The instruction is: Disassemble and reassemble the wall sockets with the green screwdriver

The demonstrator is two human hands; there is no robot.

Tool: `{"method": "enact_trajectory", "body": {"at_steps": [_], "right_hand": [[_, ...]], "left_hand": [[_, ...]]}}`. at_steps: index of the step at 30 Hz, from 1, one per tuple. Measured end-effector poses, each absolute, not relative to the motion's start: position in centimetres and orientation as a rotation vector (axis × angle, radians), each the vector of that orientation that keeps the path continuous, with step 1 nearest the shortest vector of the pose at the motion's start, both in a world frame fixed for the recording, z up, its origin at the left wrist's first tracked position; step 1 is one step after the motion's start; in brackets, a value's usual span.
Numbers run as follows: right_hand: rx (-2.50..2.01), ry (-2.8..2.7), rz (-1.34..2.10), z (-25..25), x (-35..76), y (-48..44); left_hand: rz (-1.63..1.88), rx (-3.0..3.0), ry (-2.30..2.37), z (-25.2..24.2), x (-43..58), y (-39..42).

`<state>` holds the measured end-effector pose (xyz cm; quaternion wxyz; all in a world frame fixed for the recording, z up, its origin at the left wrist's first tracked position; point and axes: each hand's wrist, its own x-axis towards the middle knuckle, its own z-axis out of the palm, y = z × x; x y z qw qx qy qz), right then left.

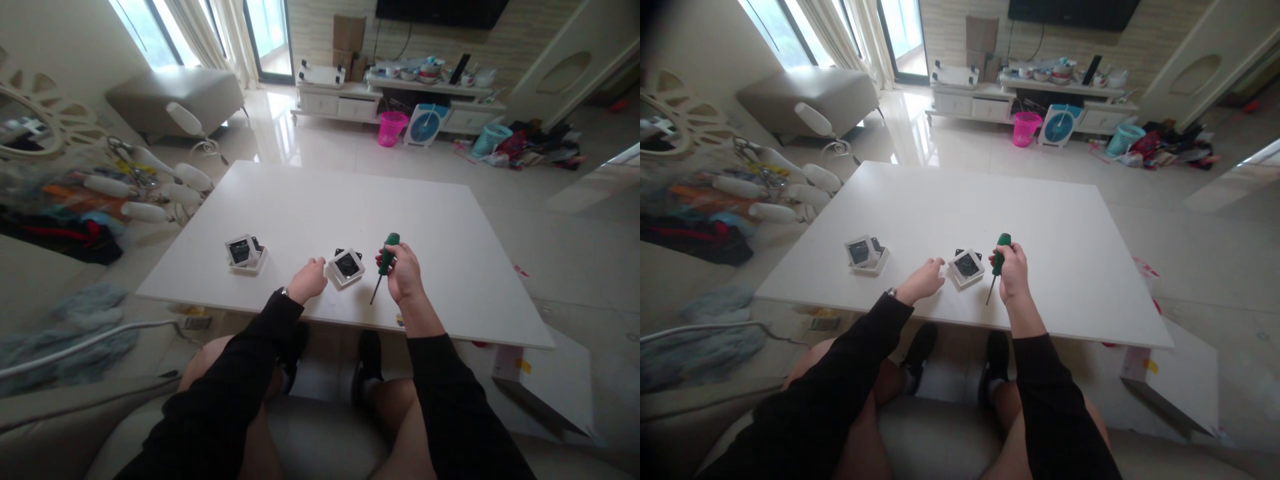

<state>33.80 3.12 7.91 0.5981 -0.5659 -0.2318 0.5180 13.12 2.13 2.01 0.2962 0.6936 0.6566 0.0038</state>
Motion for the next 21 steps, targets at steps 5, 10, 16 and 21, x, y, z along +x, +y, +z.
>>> {"method": "enact_trajectory", "body": {"at_steps": [5,10,16,21], "right_hand": [[-1.307,-0.53,1.205,7.9,33.8,3.1],[-1.284,-0.548,1.2,7.7,33.9,3.1],[-1.285,-0.554,1.22,7.8,34.1,3.1],[-1.283,-0.547,1.213,7.9,34.1,3.1]], "left_hand": [[0.005,1.916,1.595,0.5,12.1,3.0],[-0.065,1.94,1.517,-0.1,11.8,3.3],[-0.039,2.018,1.498,0.5,11.7,3.0],[-0.047,2.077,1.453,1.3,12.2,2.5]]}}
